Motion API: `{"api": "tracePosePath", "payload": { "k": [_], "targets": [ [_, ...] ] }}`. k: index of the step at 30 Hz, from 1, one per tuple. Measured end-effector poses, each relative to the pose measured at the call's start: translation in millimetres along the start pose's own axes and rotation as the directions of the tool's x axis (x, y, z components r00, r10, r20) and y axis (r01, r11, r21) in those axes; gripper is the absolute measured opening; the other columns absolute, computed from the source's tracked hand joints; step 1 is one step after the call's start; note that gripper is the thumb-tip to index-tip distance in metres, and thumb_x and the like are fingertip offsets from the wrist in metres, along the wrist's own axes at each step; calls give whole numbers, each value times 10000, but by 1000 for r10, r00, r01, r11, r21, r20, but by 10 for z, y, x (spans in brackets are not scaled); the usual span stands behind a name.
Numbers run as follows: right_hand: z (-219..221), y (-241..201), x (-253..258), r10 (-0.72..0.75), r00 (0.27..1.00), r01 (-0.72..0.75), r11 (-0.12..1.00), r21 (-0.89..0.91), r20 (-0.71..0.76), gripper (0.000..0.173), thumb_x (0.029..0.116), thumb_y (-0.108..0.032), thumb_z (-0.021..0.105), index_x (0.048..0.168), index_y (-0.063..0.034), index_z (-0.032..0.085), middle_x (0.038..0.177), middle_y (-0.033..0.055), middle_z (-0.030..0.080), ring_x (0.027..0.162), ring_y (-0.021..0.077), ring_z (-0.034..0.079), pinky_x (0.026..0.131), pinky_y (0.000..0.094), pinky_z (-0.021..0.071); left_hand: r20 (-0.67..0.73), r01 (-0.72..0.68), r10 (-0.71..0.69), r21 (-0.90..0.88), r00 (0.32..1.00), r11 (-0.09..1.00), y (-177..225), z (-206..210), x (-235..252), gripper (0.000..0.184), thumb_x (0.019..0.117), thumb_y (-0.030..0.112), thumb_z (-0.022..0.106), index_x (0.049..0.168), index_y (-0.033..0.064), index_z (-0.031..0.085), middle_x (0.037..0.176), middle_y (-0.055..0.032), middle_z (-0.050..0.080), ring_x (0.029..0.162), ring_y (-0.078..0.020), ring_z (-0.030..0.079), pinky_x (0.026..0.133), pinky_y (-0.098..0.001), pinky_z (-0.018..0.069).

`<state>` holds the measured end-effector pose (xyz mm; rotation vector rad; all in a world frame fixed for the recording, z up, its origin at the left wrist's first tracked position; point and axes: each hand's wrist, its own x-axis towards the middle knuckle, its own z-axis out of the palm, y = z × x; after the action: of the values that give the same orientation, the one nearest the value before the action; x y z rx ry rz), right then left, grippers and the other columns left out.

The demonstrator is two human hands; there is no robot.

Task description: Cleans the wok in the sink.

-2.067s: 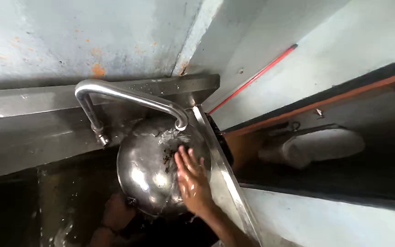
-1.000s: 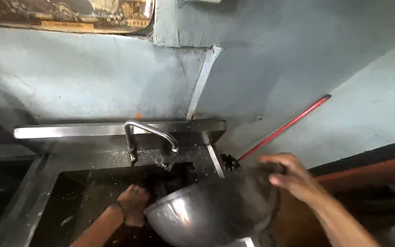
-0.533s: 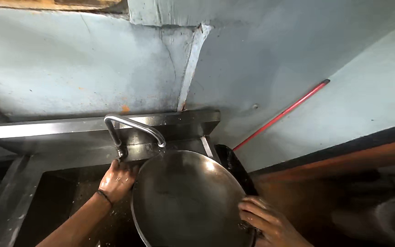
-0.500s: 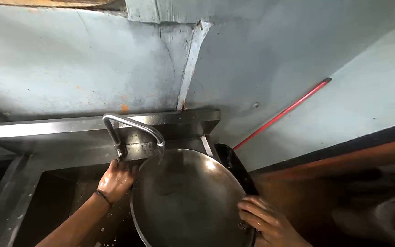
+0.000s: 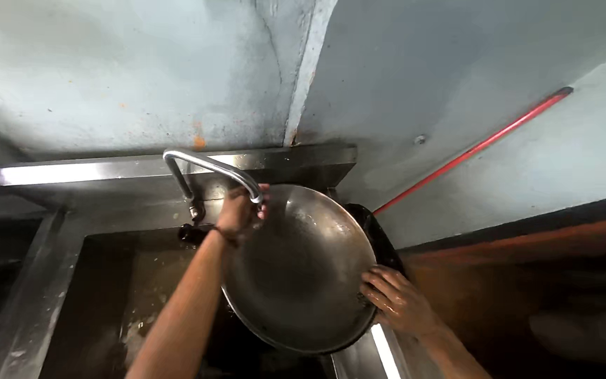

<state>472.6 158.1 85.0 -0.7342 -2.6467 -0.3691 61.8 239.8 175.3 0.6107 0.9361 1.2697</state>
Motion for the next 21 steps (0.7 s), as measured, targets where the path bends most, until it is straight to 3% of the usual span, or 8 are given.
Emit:
{"api": "tracePosePath", "payload": {
  "k": [3,6,10,13,16,17,19,21],
  "targets": [
    [79,35,-94,-5,1000,6,1000,-29,24,621,976,-708,332,1091,-185,647,1165,85,663,1143,291,630,1022,436,503,62,135,-120,-387,991,912,-479,71,121,374,1092,382,375,923,154,619,553,72,475,371,-5,370,340,-155,324],
    [72,60,-73,-12,1000,12,1000,-6,28,590,995,-683,343,1104,-174,623,1161,95,646,1152,299,620,1038,442,496,-69,195,-186,171,980,966,-587,206,-102,593,995,705,420,804,157,544,564,26,401,427,-94,356,395,-260,340],
    [34,69,-43,-27,999,27,1000,16,33,580,1005,-657,347,1102,-163,634,1137,106,658,1153,305,638,1078,450,486,-6,136,-137,-90,991,987,-359,116,-130,300,1112,273,393,1056,83,618,758,10,602,600,-67,561,537,-207,488],
    [36,114,-22,-34,999,33,999,27,39,577,995,-662,376,1114,-160,633,1146,102,651,1183,294,631,1101,441,476,51,108,-96,-320,994,941,-211,-70,-128,373,1110,360,333,938,145,586,571,82,430,390,-5,370,364,-139,343],
    [23,107,-22,-26,998,25,1000,12,59,556,980,-646,401,1095,-159,643,1131,93,660,1175,282,635,1103,425,475,-80,-54,96,424,992,904,-103,-150,-647,552,1078,536,408,765,121,593,531,-2,441,386,-95,356,373,-234,324],
    [3,110,-18,-21,997,21,1000,6,80,571,978,-656,399,1105,-155,643,1132,97,662,1176,288,637,1105,424,474,-107,-189,334,649,936,737,-127,-233,-883,495,1067,490,488,780,125,658,579,6,532,446,-100,447,429,-262,400],
    [-13,135,-25,-19,993,18,1000,6,120,573,970,-651,415,1129,-150,643,1154,105,664,1186,301,637,1110,438,471,-140,-505,819,726,556,467,-202,-568,-1228,256,994,303,651,798,149,709,679,85,629,581,-37,585,543,-243,528],
    [-47,149,-15,-17,986,13,1000,24,165,562,939,-628,478,1102,-135,694,1148,118,692,1166,328,661,1087,479,496,-282,-665,857,543,431,513,-132,-972,-1327,206,1035,243,481,990,207,679,867,117,681,757,-37,653,689,-232,571]
  ]
}}
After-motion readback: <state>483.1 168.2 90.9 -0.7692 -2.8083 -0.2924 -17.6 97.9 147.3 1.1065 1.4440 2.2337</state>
